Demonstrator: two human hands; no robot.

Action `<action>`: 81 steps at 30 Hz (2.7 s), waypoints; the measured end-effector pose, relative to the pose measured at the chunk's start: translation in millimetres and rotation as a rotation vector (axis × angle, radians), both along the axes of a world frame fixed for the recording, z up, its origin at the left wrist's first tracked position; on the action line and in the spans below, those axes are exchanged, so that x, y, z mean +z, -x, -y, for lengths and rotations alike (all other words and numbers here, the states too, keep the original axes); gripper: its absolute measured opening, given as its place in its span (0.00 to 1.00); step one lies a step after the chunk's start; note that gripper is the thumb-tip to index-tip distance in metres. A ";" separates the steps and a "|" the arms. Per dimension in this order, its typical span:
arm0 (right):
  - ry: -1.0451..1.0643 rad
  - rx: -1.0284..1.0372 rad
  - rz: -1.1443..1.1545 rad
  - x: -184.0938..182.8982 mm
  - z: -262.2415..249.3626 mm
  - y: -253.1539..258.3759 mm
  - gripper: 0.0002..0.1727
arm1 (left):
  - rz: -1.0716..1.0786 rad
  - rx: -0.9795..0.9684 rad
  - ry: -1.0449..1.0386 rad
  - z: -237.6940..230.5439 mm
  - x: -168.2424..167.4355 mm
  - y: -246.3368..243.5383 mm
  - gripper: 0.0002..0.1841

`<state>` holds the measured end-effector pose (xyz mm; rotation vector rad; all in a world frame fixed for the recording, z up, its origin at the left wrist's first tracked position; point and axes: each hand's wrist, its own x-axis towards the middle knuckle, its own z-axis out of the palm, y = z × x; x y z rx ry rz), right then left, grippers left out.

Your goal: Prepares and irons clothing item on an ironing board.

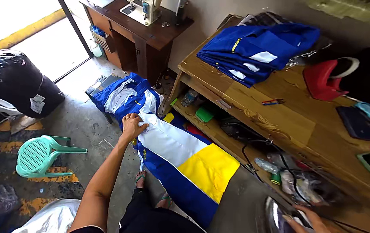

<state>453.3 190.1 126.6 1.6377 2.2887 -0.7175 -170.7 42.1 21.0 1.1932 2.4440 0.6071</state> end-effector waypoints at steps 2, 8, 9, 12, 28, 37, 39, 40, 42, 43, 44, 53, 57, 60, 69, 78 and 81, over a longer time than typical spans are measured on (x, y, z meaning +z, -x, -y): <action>-0.031 0.132 -0.063 2.4 0.8 57.0 0.35 | 0.020 -0.031 0.055 -4.8 3.7 4.9 0.23; 0.027 0.497 -0.165 9.4 16.7 299.7 0.29 | 0.017 -0.129 0.088 -23.9 8.6 20.6 0.16; 0.048 0.551 -0.147 7.2 21.6 338.2 0.29 | 0.033 -0.148 0.084 -27.6 9.8 24.8 0.15; 0.030 0.625 -0.140 4.9 33.2 428.9 0.28 | 0.190 -0.203 0.041 -35.8 18.0 41.9 0.15; -0.003 0.718 -0.148 2.2 57.4 382.3 0.29 | 0.315 -0.215 -0.012 -28.5 16.7 53.9 0.09; -0.067 0.644 -0.090 -10.3 23.3 465.4 0.23 | 0.354 -0.228 0.037 -45.9 2.4 63.5 0.11; -0.052 0.747 -0.072 -8.9 36.2 465.9 0.26 | 0.352 -0.181 0.023 -46.3 2.0 61.4 0.10; -0.030 0.804 -0.067 -8.0 47.0 458.8 0.28 | 0.357 -0.154 0.000 -44.2 1.6 59.6 0.10; 0.001 0.902 -0.064 -10.0 74.2 433.6 0.30 | 0.372 -0.115 -0.011 -43.1 -2.0 58.9 0.10; -0.004 0.946 -0.073 -13.0 88.6 416.9 0.29 | 0.379 -0.100 -0.006 -43.7 -3.9 58.9 0.10; -0.027 0.989 -0.103 -16.9 100.8 398.6 0.29 | 0.366 -0.077 -0.027 -40.7 -4.9 55.0 0.10; 0.096 0.638 -0.167 12.0 58.0 319.0 0.30 | -0.283 -0.159 -0.429 -2.4 -8.6 -41.9 0.15; 0.036 0.565 -0.169 5.9 22.6 342.4 0.28 | -0.141 -0.336 -0.216 2.7 -59.0 -34.3 0.26; 0.008 0.652 -0.154 -7.7 14.4 382.6 0.26 | -0.178 -0.426 -0.218 -12.6 -65.7 -2.4 0.26; -0.046 1.019 -0.125 -21.3 90.8 363.2 0.33 | -0.237 -0.454 -0.207 -36.3 -71.5 28.8 0.27; 0.068 0.462 -0.141 -13.3 67.5 183.5 0.29 | -0.139 -0.363 -0.168 -40.7 -51.7 21.4 0.25; -0.048 0.193 -0.170 -29.8 51.3 104.2 0.28 | -0.178 -0.216 -0.302 -38.2 -32.2 -26.0 0.22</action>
